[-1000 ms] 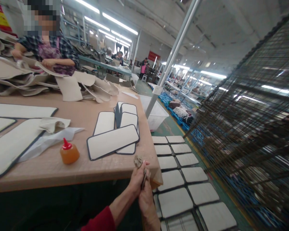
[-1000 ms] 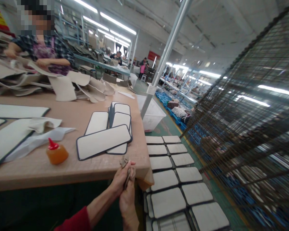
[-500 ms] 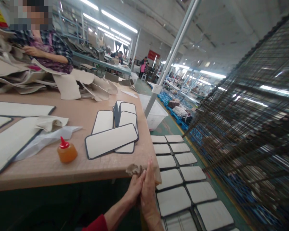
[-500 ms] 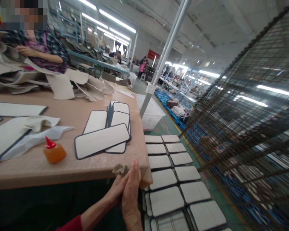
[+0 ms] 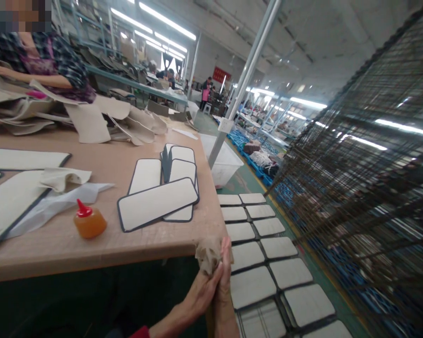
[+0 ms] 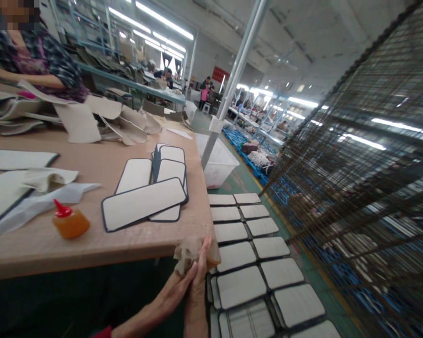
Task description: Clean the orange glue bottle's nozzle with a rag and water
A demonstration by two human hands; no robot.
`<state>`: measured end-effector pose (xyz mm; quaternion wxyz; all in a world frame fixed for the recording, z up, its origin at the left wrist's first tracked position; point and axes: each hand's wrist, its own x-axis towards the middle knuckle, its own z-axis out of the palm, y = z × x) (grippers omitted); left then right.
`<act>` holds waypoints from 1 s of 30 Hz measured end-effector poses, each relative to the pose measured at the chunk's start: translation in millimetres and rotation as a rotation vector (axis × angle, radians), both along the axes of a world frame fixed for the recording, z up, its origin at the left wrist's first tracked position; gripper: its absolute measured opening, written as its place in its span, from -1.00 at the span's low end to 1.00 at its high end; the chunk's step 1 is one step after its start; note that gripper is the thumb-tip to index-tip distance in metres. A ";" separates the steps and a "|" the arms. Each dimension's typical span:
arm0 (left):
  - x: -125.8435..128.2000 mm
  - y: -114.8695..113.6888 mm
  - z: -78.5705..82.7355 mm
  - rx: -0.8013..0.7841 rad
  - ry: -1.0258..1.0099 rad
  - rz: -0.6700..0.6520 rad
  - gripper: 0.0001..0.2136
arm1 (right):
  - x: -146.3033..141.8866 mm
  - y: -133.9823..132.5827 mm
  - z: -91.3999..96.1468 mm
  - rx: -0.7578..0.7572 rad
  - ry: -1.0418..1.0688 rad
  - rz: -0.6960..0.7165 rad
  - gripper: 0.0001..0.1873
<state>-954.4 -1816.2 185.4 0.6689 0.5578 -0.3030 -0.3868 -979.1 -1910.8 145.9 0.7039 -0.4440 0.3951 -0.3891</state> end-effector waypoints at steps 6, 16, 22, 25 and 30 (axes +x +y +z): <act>6.2 -7.4 -5.2 0.036 -0.065 -0.092 -0.48 | 1.8 -5.2 -24.7 0.091 0.067 -0.022 -0.24; 3.5 6.4 -1.0 -0.036 -0.204 -0.236 -0.58 | -5.9 -19.1 -4.4 -0.004 0.135 0.119 -0.17; 45.7 -9.0 -21.7 0.119 -0.090 0.030 -0.51 | -10.4 -4.2 59.0 -0.087 -0.138 0.196 -0.23; 42.0 -7.1 -18.4 0.096 0.007 0.085 -0.51 | -13.2 -1.6 76.0 -0.071 -0.328 0.159 -0.23; -2.6 18.6 -9.8 0.041 -0.066 -0.188 -0.54 | -9.8 -14.2 53.7 0.067 -0.137 0.091 -0.14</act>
